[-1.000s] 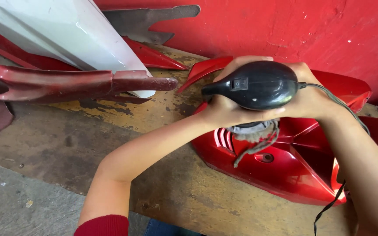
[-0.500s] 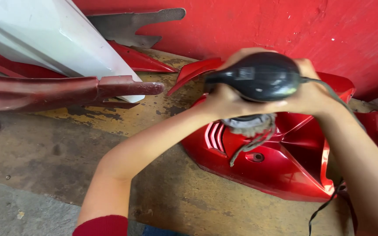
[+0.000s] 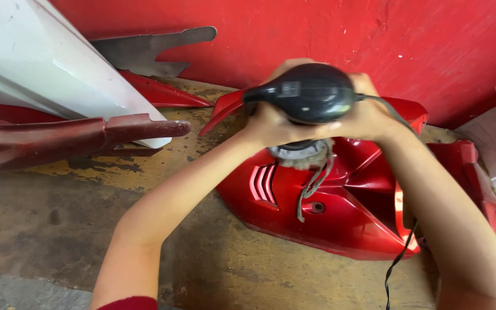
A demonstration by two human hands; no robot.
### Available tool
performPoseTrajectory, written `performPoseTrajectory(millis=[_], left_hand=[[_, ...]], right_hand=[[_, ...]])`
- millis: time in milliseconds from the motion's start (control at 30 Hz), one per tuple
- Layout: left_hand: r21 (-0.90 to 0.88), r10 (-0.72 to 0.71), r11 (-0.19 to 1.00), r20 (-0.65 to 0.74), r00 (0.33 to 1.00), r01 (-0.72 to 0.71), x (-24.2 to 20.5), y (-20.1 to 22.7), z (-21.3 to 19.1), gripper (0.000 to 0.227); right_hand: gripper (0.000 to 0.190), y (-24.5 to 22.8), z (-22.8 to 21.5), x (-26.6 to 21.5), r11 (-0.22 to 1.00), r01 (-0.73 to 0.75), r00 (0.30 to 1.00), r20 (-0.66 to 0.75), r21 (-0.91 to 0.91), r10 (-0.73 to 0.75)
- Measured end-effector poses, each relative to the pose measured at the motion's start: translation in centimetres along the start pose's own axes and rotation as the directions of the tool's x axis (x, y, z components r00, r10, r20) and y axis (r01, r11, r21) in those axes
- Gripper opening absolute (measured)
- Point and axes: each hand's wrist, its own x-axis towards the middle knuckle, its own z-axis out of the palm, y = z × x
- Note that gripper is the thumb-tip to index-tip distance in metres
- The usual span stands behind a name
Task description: The person uses a handheld electric polisher with a buffing pad to polish a red motorcycle fairing resting on a wooden workbench. The person moves the tool across the surface of the fairing, covering various sections including the vents and edges, while other disassembled red and white motorcycle parts are visible nearby.
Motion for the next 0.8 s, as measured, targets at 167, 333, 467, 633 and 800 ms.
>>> performPoseTrajectory(millis=[167, 333, 467, 633, 800], left_hand=[[-0.094, -0.001, 0.996, 0.036, 0.999, 0.004, 2.1, 0.9, 5.6, 0.076], [-0.171, -0.022, 0.984, 0.107, 0.994, 0.041, 2.7, -0.5, 4.7, 0.076], [-0.214, -0.035, 0.975, 0.134, 0.99, 0.063, 3.4, -1.0, 4.0, 0.075], [-0.085, 0.045, 0.996, 0.129, 0.991, -0.034, 4.5, 0.2, 9.3, 0.076], [0.021, 0.116, 0.992, 0.166, 0.979, -0.121, 4.2, 1.1, 11.4, 0.075]], right_hand=[[0.045, 0.2, -4.3, -5.0, 0.986, -0.142, 0.988, -0.067, -0.092, 0.136], [0.047, 2.3, -3.1, -4.7, 0.992, -0.125, 0.985, -0.124, -0.001, 0.124], [0.043, 4.7, -3.6, -4.8, 0.995, -0.097, 0.984, -0.149, -0.017, 0.093], [0.044, 3.2, -6.8, -10.0, 0.989, -0.117, 0.98, -0.171, -0.091, 0.1], [0.053, 2.7, -6.7, -12.9, 0.989, -0.145, 0.957, -0.254, -0.007, 0.139]])
